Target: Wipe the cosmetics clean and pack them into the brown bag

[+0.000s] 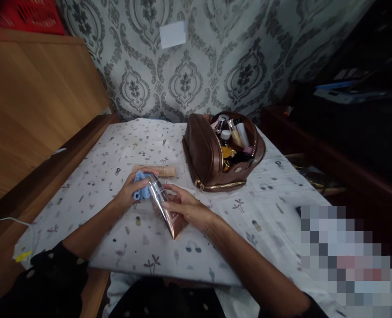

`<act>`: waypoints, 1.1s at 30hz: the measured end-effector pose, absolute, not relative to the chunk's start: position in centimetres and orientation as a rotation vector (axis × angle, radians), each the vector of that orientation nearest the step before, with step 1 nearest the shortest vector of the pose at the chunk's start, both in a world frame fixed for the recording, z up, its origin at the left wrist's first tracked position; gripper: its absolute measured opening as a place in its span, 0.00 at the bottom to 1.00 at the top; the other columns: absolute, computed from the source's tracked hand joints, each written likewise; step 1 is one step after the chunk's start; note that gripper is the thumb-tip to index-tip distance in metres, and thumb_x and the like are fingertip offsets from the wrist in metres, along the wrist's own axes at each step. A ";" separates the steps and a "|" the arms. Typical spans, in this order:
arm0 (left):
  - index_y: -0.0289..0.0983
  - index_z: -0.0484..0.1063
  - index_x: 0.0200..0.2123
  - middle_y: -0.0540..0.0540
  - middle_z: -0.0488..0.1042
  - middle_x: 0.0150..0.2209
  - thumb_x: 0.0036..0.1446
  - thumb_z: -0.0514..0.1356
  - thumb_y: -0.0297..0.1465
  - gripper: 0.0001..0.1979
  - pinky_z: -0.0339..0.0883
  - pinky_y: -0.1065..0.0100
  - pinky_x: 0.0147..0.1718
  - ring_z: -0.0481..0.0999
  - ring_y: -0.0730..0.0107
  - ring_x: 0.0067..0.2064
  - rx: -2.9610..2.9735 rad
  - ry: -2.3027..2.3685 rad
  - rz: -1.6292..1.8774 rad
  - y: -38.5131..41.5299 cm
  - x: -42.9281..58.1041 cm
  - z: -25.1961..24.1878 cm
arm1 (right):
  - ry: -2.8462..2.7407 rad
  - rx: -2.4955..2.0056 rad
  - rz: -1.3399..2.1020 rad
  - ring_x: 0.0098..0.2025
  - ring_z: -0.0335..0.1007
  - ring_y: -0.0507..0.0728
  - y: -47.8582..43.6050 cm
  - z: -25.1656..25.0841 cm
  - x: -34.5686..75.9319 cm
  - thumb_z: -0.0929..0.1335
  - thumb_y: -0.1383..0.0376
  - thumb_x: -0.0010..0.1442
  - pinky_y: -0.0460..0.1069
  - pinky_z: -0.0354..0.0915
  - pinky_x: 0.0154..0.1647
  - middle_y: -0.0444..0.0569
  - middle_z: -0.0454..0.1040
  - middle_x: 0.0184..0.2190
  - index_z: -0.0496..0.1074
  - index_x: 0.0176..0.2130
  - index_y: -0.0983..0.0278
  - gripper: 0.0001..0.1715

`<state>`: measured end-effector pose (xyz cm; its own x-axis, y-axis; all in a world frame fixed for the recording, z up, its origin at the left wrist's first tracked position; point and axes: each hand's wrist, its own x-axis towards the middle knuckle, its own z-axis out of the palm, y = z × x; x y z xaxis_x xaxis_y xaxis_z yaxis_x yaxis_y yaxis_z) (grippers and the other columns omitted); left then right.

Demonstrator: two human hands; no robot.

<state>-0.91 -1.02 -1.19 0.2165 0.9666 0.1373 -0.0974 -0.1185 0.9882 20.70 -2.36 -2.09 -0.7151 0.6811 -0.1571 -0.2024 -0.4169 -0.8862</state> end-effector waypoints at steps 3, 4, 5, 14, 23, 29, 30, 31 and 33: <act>0.37 0.79 0.42 0.47 0.77 0.34 0.50 0.67 0.42 0.19 0.66 0.69 0.32 0.74 0.68 0.33 1.315 0.939 1.207 -1.0 -0.8 -1.1 | -1.276 -0.693 2.112 0.44 0.74 0.57 -2.4 -2.1 20.6 0.75 0.54 0.55 0.50 0.66 0.41 0.49 0.76 0.43 0.62 0.61 0.57 0.40; 0.37 0.79 0.42 0.47 0.77 0.34 0.51 0.68 0.42 0.18 0.66 0.69 0.33 0.74 0.68 0.33 1.312 0.943 1.215 -1.0 -0.7 -1.2 | -1.302 -0.693 2.063 0.44 0.72 0.57 -2.4 -2.2 20.5 0.76 0.54 0.54 0.50 0.66 0.41 0.49 0.75 0.44 0.62 0.61 0.57 0.40; 0.37 0.79 0.42 0.47 0.77 0.35 0.51 0.68 0.42 0.18 0.66 0.70 0.33 0.74 0.68 0.34 1.310 0.946 1.225 -1.0 -0.7 -1.2 | -1.328 -0.693 2.010 0.45 0.71 0.56 -2.4 -2.3 20.5 0.77 0.55 0.52 0.50 0.65 0.42 0.48 0.74 0.44 0.63 0.60 0.57 0.41; 0.38 0.80 0.40 0.47 0.76 0.36 0.49 0.68 0.43 0.18 0.66 0.69 0.36 0.73 0.67 0.37 1.362 0.979 1.272 -0.9 -0.8 -1.1 | -1.268 -0.733 1.898 0.40 0.68 0.54 -2.3 -2.4 20.2 0.79 0.59 0.46 0.48 0.65 0.40 0.44 0.72 0.39 0.71 0.41 0.61 0.25; 0.37 0.78 0.42 0.46 0.78 0.34 0.49 0.69 0.42 0.20 0.69 0.69 0.33 0.76 0.68 0.33 1.180 0.888 1.257 -1.3 -0.3 -0.6 | -1.086 -0.598 2.274 0.40 0.76 0.56 -2.8 -1.9 20.4 0.76 0.53 0.53 0.51 0.67 0.45 0.51 0.80 0.37 0.76 0.45 0.66 0.25; 0.38 0.74 0.47 0.45 0.79 0.37 0.48 0.70 0.40 0.23 0.73 0.68 0.36 0.79 0.65 0.38 0.933 0.715 1.221 -1.6 0.4 -0.5 | -1.069 -0.546 2.346 0.40 0.76 0.56 -3.0 -2.1 20.1 0.76 0.52 0.54 0.51 0.69 0.46 0.51 0.79 0.38 0.74 0.48 0.66 0.28; 0.38 0.74 0.46 0.45 0.80 0.37 0.48 0.70 0.40 0.23 0.72 0.68 0.35 0.79 0.66 0.37 0.913 0.725 1.236 -1.5 0.4 -0.6 | -1.056 -0.585 2.318 0.40 0.76 0.56 -3.0 -2.2 20.1 0.76 0.52 0.54 0.51 0.69 0.45 0.50 0.78 0.39 0.72 0.50 0.64 0.29; 0.38 0.74 0.46 0.46 0.80 0.37 0.47 0.71 0.40 0.24 0.72 0.69 0.35 0.78 0.68 0.35 0.903 0.746 1.258 -1.4 0.4 -0.7 | -1.054 -0.633 2.274 0.40 0.76 0.56 -3.0 -2.2 20.0 0.76 0.52 0.54 0.51 0.70 0.43 0.49 0.77 0.39 0.71 0.51 0.63 0.31; 0.37 0.74 0.46 0.48 0.79 0.35 0.46 0.72 0.39 0.24 0.71 0.71 0.34 0.77 0.72 0.33 0.904 0.809 1.316 -1.2 0.4 -1.0 | -1.099 -0.725 2.160 0.37 0.75 0.54 -3.0 -2.4 19.8 0.76 0.51 0.54 0.50 0.70 0.38 0.47 0.76 0.38 0.68 0.53 0.61 0.32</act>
<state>0.43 -1.20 -0.98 0.0936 0.9955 0.0107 -0.4400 0.0317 0.8974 19.77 -2.99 -2.39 -0.6689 0.7171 -0.1955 -0.2639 -0.4750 -0.8395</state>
